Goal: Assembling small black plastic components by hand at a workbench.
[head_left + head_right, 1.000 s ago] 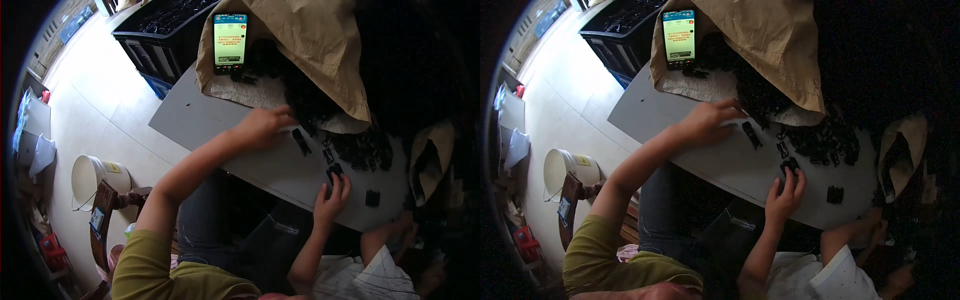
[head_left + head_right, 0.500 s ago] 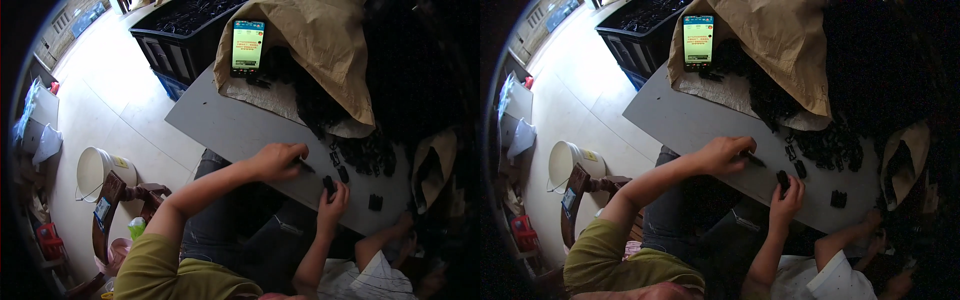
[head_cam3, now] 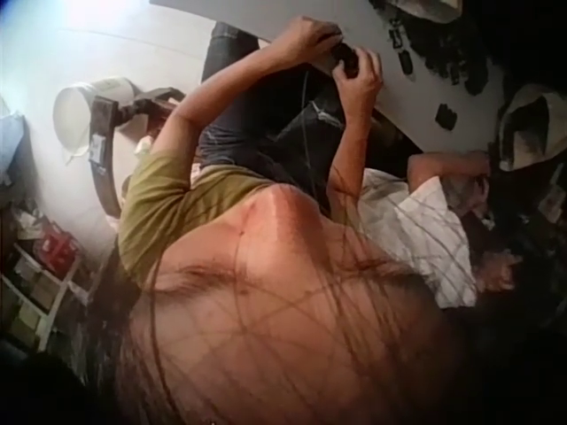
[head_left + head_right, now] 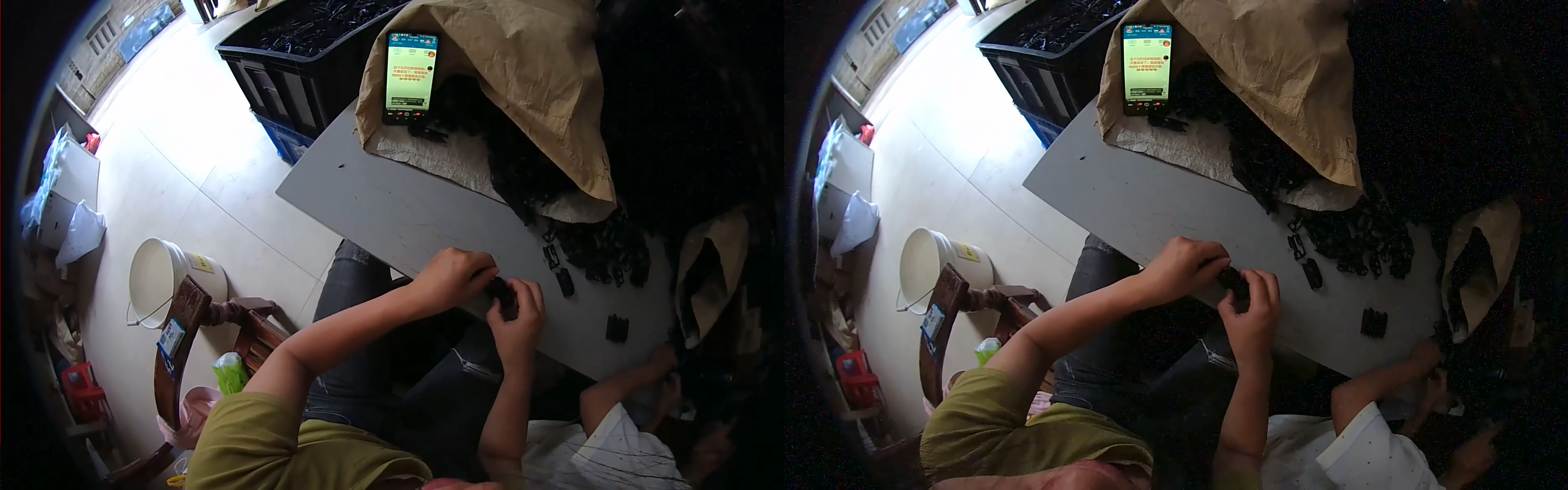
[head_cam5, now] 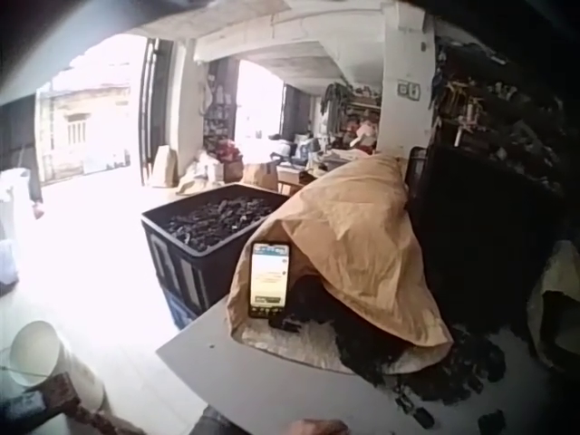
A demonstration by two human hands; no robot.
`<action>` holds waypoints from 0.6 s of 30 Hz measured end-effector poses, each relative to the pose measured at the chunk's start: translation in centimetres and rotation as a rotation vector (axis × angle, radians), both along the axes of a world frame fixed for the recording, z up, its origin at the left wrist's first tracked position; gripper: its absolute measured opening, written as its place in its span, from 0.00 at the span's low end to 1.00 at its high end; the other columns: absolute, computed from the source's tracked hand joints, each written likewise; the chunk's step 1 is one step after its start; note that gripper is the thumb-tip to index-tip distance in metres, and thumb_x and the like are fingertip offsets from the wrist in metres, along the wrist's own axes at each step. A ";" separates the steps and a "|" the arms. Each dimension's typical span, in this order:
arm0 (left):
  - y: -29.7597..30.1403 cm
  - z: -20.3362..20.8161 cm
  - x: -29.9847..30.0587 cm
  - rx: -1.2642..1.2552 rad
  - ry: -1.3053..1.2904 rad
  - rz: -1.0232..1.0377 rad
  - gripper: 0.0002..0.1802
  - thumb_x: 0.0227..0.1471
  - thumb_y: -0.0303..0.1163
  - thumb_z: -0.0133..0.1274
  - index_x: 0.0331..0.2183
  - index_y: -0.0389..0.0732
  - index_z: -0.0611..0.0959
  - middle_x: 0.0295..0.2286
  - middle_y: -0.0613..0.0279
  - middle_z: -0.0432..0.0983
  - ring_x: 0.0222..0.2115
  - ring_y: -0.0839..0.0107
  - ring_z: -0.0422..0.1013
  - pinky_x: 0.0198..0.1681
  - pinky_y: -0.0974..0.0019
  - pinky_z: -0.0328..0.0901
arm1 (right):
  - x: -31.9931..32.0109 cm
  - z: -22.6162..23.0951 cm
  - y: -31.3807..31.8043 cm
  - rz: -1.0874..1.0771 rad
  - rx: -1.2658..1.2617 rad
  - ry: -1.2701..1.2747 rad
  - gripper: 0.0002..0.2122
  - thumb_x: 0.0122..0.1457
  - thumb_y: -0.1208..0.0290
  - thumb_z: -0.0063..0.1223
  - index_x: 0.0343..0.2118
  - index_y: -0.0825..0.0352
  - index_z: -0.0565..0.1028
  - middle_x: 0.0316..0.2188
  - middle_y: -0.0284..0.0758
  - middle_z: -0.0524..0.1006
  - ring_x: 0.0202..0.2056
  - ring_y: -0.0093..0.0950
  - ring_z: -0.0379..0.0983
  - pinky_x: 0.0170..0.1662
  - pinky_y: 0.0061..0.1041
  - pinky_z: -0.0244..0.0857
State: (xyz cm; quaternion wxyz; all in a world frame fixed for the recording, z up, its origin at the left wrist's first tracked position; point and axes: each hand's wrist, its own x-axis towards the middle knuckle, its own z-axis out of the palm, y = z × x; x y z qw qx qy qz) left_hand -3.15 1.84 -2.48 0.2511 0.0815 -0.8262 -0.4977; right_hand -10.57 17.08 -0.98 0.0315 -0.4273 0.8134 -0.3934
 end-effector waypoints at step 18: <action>-0.7 0.2 0.9 0.115 -0.041 -0.107 0.14 0.45 0.28 0.59 0.37 0.37 0.80 0.29 0.53 0.78 0.26 0.62 0.75 0.31 0.65 0.69 | 0.9 0.9 -0.8 -0.094 -0.042 0.055 0.12 0.48 0.78 0.60 0.36 0.72 0.73 0.36 0.37 0.70 0.35 0.30 0.72 0.34 0.28 0.67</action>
